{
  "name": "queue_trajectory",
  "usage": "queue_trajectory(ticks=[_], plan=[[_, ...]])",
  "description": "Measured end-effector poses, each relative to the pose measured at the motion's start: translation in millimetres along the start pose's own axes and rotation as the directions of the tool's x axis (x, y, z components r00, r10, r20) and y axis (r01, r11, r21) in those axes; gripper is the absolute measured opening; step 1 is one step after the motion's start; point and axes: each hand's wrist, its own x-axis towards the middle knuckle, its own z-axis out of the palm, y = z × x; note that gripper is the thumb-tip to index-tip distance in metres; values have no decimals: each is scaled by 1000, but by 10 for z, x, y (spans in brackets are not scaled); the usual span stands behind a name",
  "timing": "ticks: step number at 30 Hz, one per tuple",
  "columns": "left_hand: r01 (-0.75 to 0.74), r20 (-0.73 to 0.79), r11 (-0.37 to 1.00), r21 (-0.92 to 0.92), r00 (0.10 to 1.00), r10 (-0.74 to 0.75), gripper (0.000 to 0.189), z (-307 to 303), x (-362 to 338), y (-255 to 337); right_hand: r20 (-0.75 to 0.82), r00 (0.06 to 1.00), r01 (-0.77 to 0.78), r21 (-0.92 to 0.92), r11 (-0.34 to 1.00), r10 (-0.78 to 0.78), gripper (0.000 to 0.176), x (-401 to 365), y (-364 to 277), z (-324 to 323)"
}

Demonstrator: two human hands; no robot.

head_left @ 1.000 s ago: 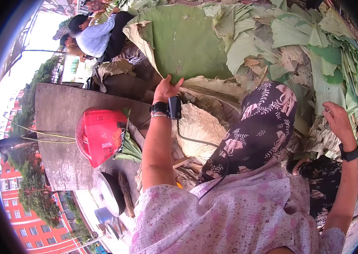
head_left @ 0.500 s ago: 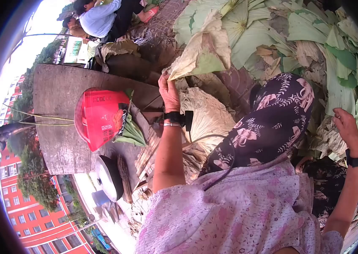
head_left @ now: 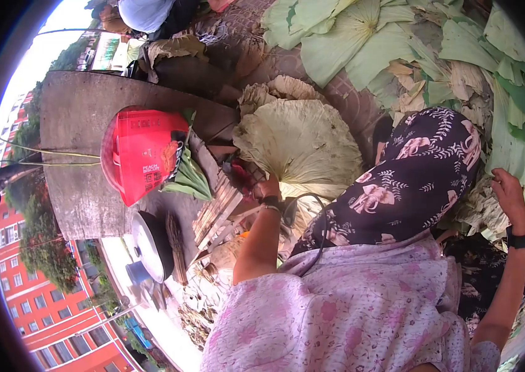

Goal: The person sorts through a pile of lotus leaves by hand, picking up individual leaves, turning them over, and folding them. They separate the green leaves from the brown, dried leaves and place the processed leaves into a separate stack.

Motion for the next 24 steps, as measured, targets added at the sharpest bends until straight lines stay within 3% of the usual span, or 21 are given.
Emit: queue_trajectory(ticks=[1,4,7,11,13,15,18,20,22,23,24], plan=[[-8,159,998,-60,987,17,74,-180,-158,136,24,999,-23,-2,1000,23,29,15,-2,-3],[36,155,917,-398,987,29,75,-40,-162,424,63,997,-36,0,999,36,29,35,29,25],[183,175,726,-663,981,-88,63,142,36,511,62,997,-40,-10,999,40,28,36,99,93],[500,461,76,-863,840,-287,47,282,237,387,79,995,-57,8,998,56,27,13,147,178],[533,583,-238,-812,766,-272,40,299,274,285,63,998,-4,18,1000,3,27,11,227,246],[502,627,-429,-751,747,-222,34,263,279,213,75,997,8,-24,1000,-6,27,-2,230,248],[315,446,-554,-770,888,-114,34,151,240,208,131,991,-23,-76,997,33,27,56,137,220],[197,347,-545,-815,919,-186,36,-102,209,349,165,984,-47,-90,995,61,27,73,120,228],[61,153,-538,-841,980,-127,38,-130,317,210,171,983,-58,-83,995,72,28,94,102,231],[6,24,-574,-819,999,-23,41,-191,322,156,173,981,-68,-85,994,82,28,97,92,229],[-2,10,-525,-851,1000,-19,42,-344,285,177,175,980,-78,-87,993,92,29,104,67,230]])
